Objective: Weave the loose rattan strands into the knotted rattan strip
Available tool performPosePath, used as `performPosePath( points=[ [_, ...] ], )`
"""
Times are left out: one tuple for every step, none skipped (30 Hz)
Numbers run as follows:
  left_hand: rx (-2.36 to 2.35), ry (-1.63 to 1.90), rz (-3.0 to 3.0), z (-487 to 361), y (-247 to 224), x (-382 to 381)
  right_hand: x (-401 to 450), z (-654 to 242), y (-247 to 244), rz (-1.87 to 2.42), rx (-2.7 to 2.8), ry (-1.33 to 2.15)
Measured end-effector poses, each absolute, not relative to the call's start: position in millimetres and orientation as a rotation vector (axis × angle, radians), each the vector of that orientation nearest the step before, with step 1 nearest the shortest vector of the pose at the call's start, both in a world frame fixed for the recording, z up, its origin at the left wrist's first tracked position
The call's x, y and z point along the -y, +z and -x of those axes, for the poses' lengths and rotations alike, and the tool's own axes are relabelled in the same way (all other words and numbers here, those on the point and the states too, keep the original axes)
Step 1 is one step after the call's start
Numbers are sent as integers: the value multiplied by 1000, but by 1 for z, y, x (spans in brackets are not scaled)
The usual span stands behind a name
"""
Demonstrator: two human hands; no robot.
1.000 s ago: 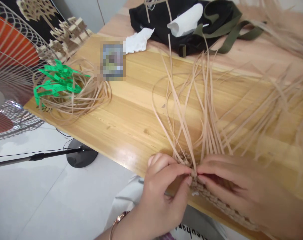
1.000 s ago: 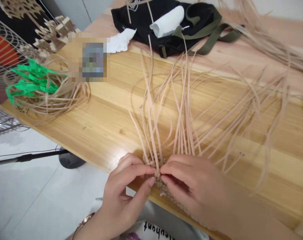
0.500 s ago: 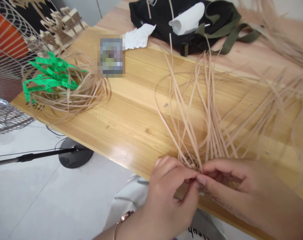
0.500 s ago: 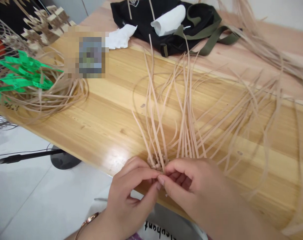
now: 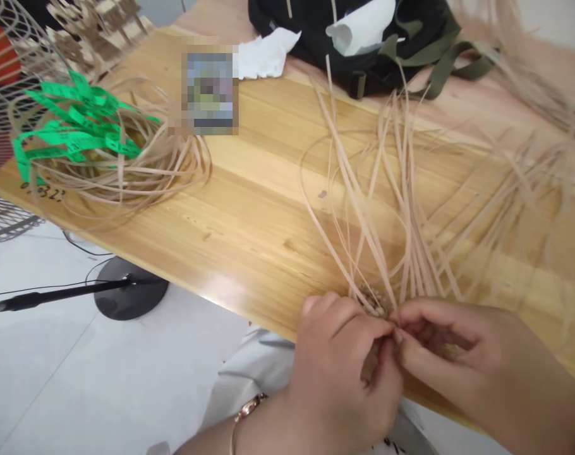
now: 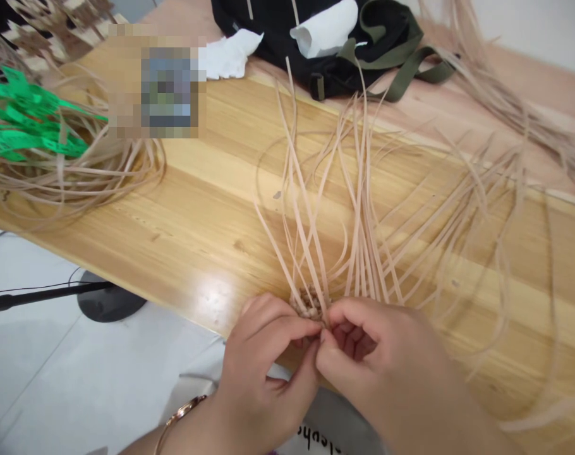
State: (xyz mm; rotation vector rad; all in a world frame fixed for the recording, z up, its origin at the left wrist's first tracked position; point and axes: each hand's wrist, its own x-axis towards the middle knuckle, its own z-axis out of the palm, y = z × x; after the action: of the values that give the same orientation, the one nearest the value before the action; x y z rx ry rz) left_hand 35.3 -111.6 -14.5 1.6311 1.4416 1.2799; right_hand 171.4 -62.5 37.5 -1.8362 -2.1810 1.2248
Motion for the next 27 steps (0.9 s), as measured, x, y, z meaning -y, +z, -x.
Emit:
performPosePath(
  points=[
    [-1450,1283,-1622,-36,-15,112,63,-172,37,1850,2180,1233],
    [-1454,1286,-1610,-37,-15,113,63,-172,36,1860,2176,1234],
    [-1457,1283,-1596,-37,-15,113,63,-173,36,1868,2167,1233],
    [-1458,1279,-1582,-38,-16,114,64,-174,35,1877,2151,1236],
    [-1458,1273,-1567,-38,-16,114,64,-175,35,1877,2137,1260],
    [-1457,1266,-1553,-38,-16,114,64,-177,35,1863,2128,1310],
    [-1454,1259,-1539,-38,-16,115,64,-179,34,1845,2124,1366],
    [-1449,1256,-1523,-38,-16,115,64,-181,34,1834,2117,1411],
    [-1443,1257,-1506,-38,-16,115,64,-182,33,1831,2110,1443],
    [-1433,1260,-1489,-38,-16,115,64,-184,33,1832,2098,1470],
    [-1420,1262,-1474,-37,-16,114,63,-185,32,1835,2077,1491],
    [-1410,1265,-1461,-37,-16,114,62,-185,31,1835,2053,1516],
    [-1402,1267,-1451,-36,-16,114,62,-186,30,1827,2031,1550],
    [-1395,1268,-1443,-35,-16,114,61,-186,29,1814,2008,1578],
    [-1390,1267,-1435,-35,-16,114,60,-185,28,1803,1989,1610],
    [-1386,1269,-1427,-34,-16,114,60,-185,27,1796,1971,1635],
    [-1380,1274,-1417,-34,-16,114,60,-186,27,1798,1953,1650],
    [-1373,1282,-1407,-34,-16,114,59,-186,27,1797,1935,1671],
    [-1367,1288,-1398,-33,-16,114,60,-187,27,1799,1918,1692],
    [-1362,1292,-1390,-33,-16,114,60,-188,27,1799,1906,1710],
    [-1359,1295,-1385,-33,-16,114,60,-189,28,1801,1900,1726],
    [-1358,1295,-1381,-33,-17,114,60,-190,28,1805,1897,1735],
    [-1354,1292,-1379,-33,-17,114,60,-191,29,1803,1897,1752],
    [-1352,1288,-1377,-33,-17,114,60,-190,29,1798,1895,1772],
    [-1347,1286,-1375,-33,-17,114,59,-190,29,1791,1889,1790],
    [-1342,1284,-1373,-33,-17,114,58,-189,29,1780,1883,1814],
    [-1337,1282,-1372,-32,-17,114,57,-188,29,1774,1875,1827]
  ],
)
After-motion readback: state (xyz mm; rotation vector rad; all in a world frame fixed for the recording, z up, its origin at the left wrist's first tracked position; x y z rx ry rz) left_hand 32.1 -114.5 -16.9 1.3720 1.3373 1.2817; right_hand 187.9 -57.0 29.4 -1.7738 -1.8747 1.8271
